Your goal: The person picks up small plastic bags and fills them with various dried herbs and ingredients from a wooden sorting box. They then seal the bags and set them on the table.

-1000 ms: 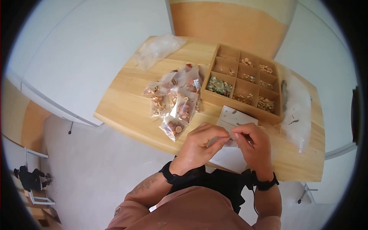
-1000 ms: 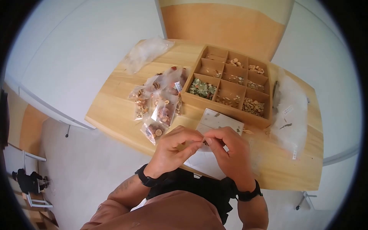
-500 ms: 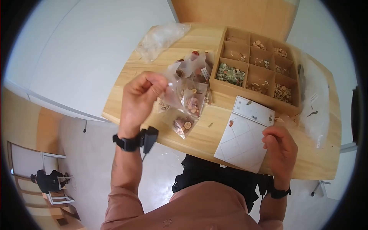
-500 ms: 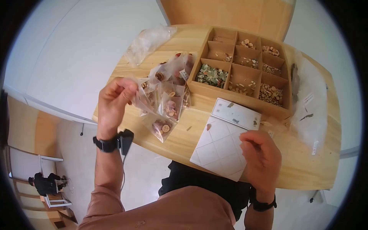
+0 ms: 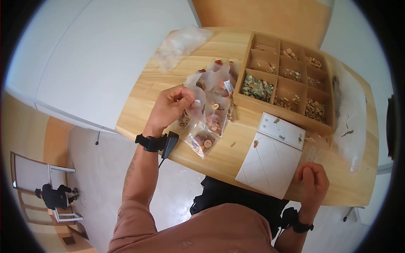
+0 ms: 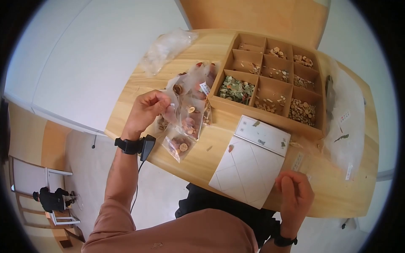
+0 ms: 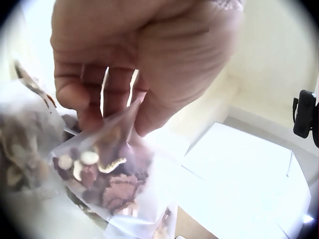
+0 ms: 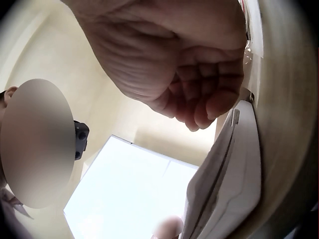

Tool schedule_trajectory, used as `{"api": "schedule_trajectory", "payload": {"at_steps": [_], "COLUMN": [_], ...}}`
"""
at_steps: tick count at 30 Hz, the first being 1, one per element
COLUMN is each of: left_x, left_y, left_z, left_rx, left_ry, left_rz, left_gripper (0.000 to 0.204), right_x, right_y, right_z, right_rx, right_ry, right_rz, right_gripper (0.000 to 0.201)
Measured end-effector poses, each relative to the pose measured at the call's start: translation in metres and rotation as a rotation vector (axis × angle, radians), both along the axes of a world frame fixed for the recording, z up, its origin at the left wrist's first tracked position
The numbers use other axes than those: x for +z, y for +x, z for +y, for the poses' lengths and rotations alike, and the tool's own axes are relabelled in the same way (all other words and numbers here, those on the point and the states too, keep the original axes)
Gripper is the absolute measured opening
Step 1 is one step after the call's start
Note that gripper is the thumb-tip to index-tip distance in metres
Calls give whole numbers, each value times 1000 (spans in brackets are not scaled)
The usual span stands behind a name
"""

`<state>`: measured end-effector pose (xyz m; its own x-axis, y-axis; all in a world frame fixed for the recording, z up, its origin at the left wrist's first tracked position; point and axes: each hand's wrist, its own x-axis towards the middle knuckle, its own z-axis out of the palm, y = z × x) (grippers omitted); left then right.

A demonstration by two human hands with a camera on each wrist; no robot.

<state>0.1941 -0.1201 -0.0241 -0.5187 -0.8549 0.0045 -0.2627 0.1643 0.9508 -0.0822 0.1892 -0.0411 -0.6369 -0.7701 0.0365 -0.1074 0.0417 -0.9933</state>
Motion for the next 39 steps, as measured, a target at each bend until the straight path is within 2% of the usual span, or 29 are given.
{"api": "schedule_trajectory", "payload": {"at_steps": [5,11,14,16,17,19,22,24,26,28,30,32,35,39], "left_x": [-5,-8,-1,-2,-4,0,13,23,14,7,0,-9,-19,-29], "left_y": [-2,-7,-12,-13,-11,-11,-10,-10,2,-13,-34,-47,-64,-74], "left_z": [-1,6,12,13,11,15,41,70,92,123,143,156,164,167], "left_rx": [5,110,81,119,116,172,422,418,195,-97,-344,-477,-576,-662], "left_ry": [33,-108,-166,-131,-149,-236,-429,-499,-559,-615,-580,-660,-675,-648], "left_rz": [20,-62,-36,-29,-16,-13,-58,-38,-8,99,60,-125,-125,-137], "left_gripper": [11,18,23,22,22,22,20,20,23,25,39,49,60,53], "right_x": [-13,-22,-17,-14,-14,-18,-17,-18,-27,-29,-27,-27,-29,-30], "right_y": [-2,-8,-9,-8,-9,-9,-10,-13,-16,-18,-21,-21,-19,-18], "right_z": [4,10,12,12,14,19,30,40,49,54,55,55,47,36], "right_rx": [-22,-57,-61,-62,-61,-102,-170,-223,-303,-340,-360,-356,-370,-386], "right_ry": [7,44,49,-38,-33,-75,-100,-77,-68,-89,-138,-84,-30,49], "right_rz": [-25,-29,25,-123,-113,-106,-77,-13,46,59,36,96,245,362], "right_gripper": [9,9,9,9,10,10,11,12,13,13,14,13,13,13]}}
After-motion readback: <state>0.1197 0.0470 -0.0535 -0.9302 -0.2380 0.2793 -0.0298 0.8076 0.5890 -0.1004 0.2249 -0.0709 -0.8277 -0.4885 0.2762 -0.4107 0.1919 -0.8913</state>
